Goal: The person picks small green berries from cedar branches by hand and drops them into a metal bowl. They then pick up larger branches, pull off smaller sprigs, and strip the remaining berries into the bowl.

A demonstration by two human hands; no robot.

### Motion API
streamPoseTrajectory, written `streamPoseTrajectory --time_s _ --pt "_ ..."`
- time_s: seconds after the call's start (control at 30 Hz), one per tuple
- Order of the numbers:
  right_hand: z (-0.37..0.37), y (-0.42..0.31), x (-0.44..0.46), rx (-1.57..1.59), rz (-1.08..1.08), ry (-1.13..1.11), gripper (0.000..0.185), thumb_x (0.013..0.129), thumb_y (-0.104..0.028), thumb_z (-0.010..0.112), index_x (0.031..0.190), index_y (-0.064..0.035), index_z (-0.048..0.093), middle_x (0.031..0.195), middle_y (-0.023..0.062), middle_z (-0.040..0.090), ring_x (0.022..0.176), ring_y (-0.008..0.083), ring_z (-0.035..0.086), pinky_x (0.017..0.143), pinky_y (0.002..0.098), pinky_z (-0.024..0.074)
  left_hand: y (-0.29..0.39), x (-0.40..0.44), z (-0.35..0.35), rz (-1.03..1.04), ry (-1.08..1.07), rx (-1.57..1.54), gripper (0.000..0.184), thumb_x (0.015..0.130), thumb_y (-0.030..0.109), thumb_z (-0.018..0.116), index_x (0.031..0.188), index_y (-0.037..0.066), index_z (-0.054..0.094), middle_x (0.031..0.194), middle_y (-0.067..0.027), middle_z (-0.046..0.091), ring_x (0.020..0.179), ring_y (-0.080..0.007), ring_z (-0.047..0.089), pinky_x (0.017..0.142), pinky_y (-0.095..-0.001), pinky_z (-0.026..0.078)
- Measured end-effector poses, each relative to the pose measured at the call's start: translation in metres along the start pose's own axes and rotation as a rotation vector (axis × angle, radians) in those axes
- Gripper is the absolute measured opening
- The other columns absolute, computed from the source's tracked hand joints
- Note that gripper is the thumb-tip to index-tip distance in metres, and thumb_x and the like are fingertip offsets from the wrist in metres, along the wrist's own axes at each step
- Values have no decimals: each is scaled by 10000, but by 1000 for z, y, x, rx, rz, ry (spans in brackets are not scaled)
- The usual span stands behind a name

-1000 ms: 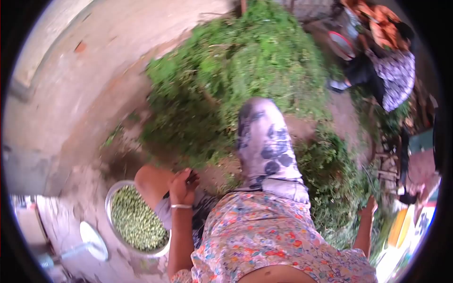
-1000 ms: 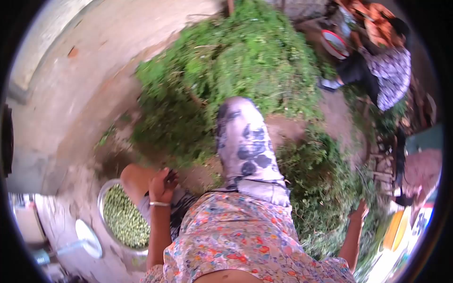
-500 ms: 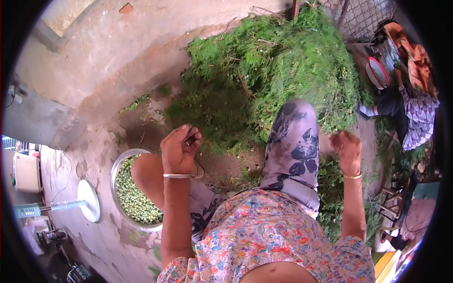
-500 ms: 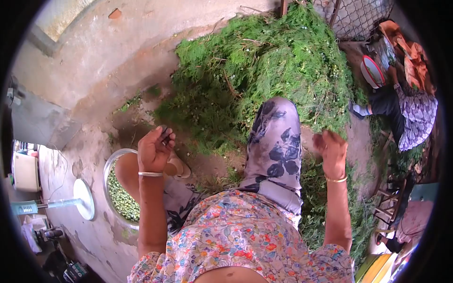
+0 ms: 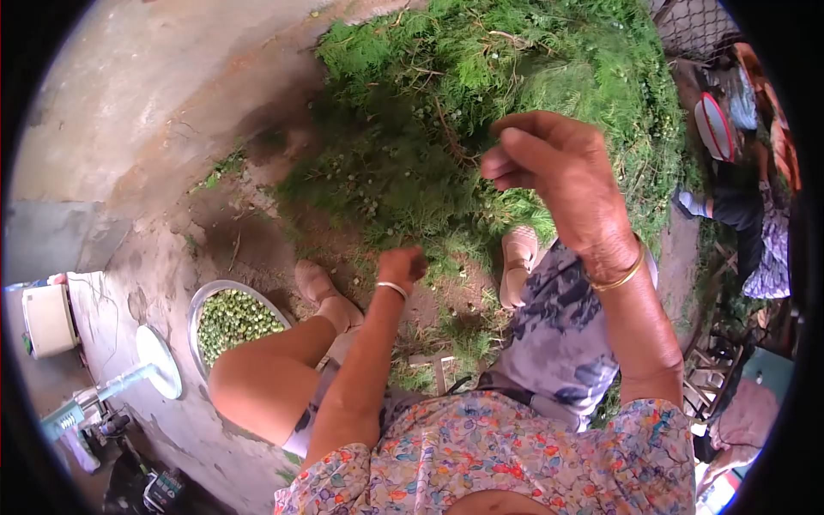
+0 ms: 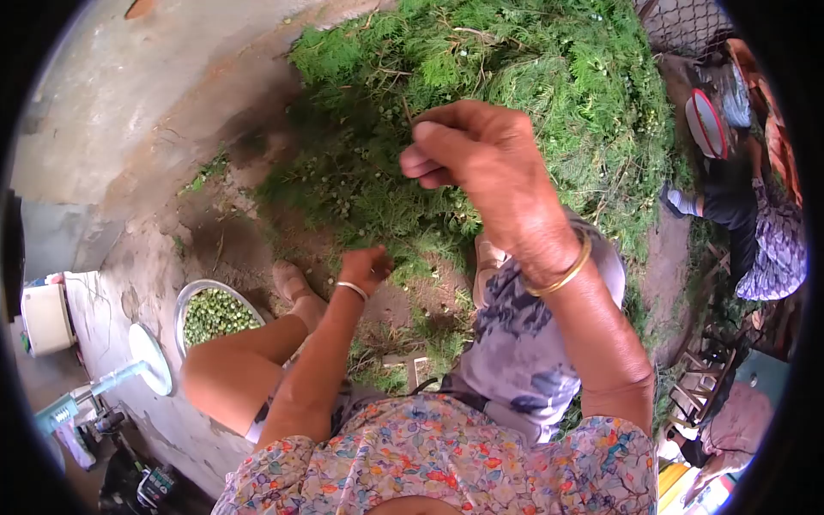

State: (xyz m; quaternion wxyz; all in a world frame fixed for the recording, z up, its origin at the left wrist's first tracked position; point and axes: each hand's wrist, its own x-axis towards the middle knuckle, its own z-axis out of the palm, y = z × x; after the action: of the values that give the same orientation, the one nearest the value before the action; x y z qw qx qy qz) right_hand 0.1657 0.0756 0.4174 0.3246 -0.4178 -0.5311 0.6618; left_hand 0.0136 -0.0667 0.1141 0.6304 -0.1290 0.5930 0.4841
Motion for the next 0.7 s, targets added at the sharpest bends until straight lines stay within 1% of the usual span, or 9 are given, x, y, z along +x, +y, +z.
streamPoseTrajectory --time_s 0.1,0.17,0.2,0.3,0.33,0.47,0.57,0.63,0.7 --pt "2 15 15 60 91 -6 188 835 -83 564 926 80 578 745 125 642 669 140 623 611 237 507 -41 17 18 86 -85 328 430 781 143 631 1154 -28 503 785 -163 617 697 -274 603 567 -373 486" --pt "-3 19 16 -34 131 -104 265 851 -120 559 999 99 541 763 121 634 678 150 605 639 263 497 -65 39 27 830 -79 1296 664 726 237 679 1269 -35 411 891 -199 622 845 -336 610 719 -398 501" --pt "-5 21 17 -40 135 -91 265 851 -120 559 999 99 541 763 121 634 678 150 605 639 263 497 -74 39 39 691 -20 1376 597 709 263 668 1196 -25 479 976 -218 608 961 -364 577 851 -402 460" --pt "-8 25 16 -122 142 -91 249 842 -114 566 963 103 552 749 113 633 668 132 594 624 253 488 -80 59 49 478 -74 1799 397 716 191 622 1055 -7 564 935 -206 620 925 -348 594 855 -403 457" --pt "-9 25 18 -142 130 -102 245 841 -117 570 952 101 557 746 110 634 668 128 592 624 251 486 -81 58 50 524 48 1866 183 697 126 596 838 12 619 873 -198 628 838 -342 615 802 -393 480" --pt "-8 26 18 -167 81 -88 241 804 -123 547 804 113 592 682 114 622 657 139 599 606 266 490 -37 45 28 919 54 1341 162 632 140 664 727 8 662 697 -176 629 666 -282 637 613 -370 500" --pt "-8 33 21 -184 3 -101 274 797 -153 557 796 119 599 668 117 615 625 141 578 572 286 469 26 0 39 808 77 1064 227 613 139 685 794 4 669 655 -169 622 623 -267 631 598 -356 490" --pt "-4 34 27 -339 74 -33 273 794 -160 570 801 111 604 654 108 602 594 136 536 557 308 448 81 -49 52 817 42 919 289 614 76 698 880 -27 656 661 -132 622 581 -114 581 559 -260 468" --pt "-2 36 31 -433 79 -70 292 813 -195 576 844 94 611 678 88 611 583 117 527 548 280 447 109 -97 68 987 26 978 248 620 58 692 852 -22 657 636 -131 606 580 -147 592 551 -271 469"
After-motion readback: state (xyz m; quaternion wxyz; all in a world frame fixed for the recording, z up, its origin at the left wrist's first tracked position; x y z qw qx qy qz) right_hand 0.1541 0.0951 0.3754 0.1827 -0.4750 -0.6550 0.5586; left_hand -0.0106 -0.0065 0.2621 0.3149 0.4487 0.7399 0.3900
